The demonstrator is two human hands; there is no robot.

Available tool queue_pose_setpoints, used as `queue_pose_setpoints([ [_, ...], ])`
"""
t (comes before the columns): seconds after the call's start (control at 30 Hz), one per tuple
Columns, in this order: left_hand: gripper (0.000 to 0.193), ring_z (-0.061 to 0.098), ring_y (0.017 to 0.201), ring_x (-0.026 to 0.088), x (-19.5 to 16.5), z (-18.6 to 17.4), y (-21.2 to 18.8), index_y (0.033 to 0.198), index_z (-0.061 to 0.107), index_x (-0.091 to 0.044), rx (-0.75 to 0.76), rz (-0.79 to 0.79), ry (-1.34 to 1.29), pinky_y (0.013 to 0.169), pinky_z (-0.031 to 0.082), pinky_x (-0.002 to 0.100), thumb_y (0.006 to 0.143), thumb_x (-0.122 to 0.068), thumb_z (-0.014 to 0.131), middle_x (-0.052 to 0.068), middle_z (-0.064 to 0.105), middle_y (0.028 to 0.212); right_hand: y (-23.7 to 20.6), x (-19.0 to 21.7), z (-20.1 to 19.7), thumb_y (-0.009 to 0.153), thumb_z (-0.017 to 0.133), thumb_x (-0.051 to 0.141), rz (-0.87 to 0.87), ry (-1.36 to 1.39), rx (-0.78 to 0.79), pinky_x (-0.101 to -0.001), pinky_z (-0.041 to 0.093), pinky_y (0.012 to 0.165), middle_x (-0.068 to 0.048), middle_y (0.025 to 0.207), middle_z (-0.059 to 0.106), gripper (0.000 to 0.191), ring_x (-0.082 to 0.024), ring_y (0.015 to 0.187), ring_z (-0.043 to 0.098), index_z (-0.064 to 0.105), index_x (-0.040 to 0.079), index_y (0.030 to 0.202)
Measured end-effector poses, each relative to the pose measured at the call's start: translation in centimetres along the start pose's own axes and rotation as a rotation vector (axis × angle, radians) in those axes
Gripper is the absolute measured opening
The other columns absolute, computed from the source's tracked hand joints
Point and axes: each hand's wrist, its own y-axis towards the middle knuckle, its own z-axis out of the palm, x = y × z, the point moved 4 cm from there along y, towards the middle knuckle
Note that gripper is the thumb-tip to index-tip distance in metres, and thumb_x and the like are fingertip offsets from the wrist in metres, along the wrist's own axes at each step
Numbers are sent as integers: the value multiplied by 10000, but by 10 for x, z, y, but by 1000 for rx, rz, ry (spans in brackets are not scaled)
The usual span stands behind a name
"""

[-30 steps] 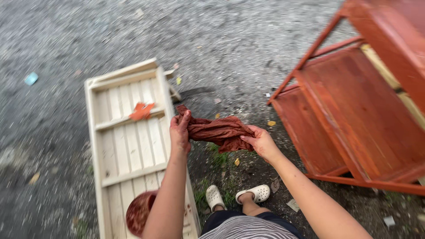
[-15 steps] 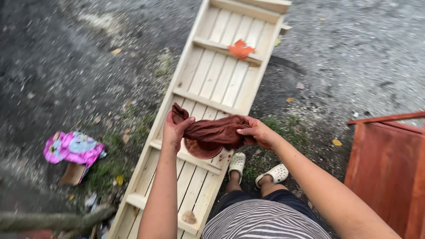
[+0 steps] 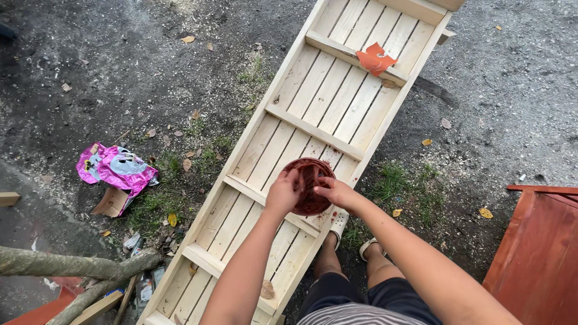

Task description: The person rubs a red-brown stain into a wooden multi-tier shelf unit, first wiping the top tray with a cloth and then working the stain into the wood by hand. They dip the cloth into a bowl of stain, reapply it, and wipe the lower shelves and frame rails of the unit.

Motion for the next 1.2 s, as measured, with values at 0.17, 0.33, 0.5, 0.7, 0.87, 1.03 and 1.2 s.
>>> queue_pose_setpoints([
  [0.17,263,688,1090,345,18,86,61,1182,667,-135,296,54,535,865,596,463,938,-209,602,149,631,1273,12,-21,-14,956,638,299,27,-91,-56,-296,478,1027,-79,1287,696,542,-145,1178,629,546,64,1435],
  [0.33,551,349,1385,492,9,139,103,1462,466,-318,659,72,512,1073,388,609,930,-295,604,167,250,1587,14,-34,-27,970,606,299,24,-53,-27,-310,517,931,-45,1199,713,463,-137,1071,632,604,100,1388],
  [0.5,667,91,1503,533,20,169,114,1566,280,-418,802,-78,615,1155,202,714,959,-469,553,90,-46,1695,17,-54,-35,982,601,298,28,127,8,-284,499,949,12,1212,706,426,-92,1091,612,629,104,1360],
  [0.7,453,551,1332,373,13,179,126,1338,656,-162,603,-81,609,1009,506,577,975,-420,572,114,599,1443,7,-75,-49,991,613,284,59,306,-9,-260,489,907,35,1180,690,391,-62,1022,583,661,87,1325],
  [0.87,591,635,1116,385,-12,101,97,1222,628,-80,483,-39,445,868,555,491,807,-474,772,164,636,1258,-13,-66,-59,980,599,290,56,238,24,-245,510,911,61,1190,688,376,-32,1042,597,667,110,1303],
  [1.03,482,658,1033,406,-35,38,65,1127,654,-84,264,-33,522,778,583,479,802,-419,776,158,644,1179,-19,-49,-58,988,599,298,100,250,37,-263,518,916,36,1188,689,369,-58,1065,596,674,105,1293],
  [1.2,386,595,1148,433,-29,109,79,1200,625,-138,461,-102,524,853,561,514,885,-354,680,161,536,1307,-17,-50,-53,975,610,325,147,332,50,-289,516,937,-9,1196,685,406,-90,1141,610,650,97,1308],
])
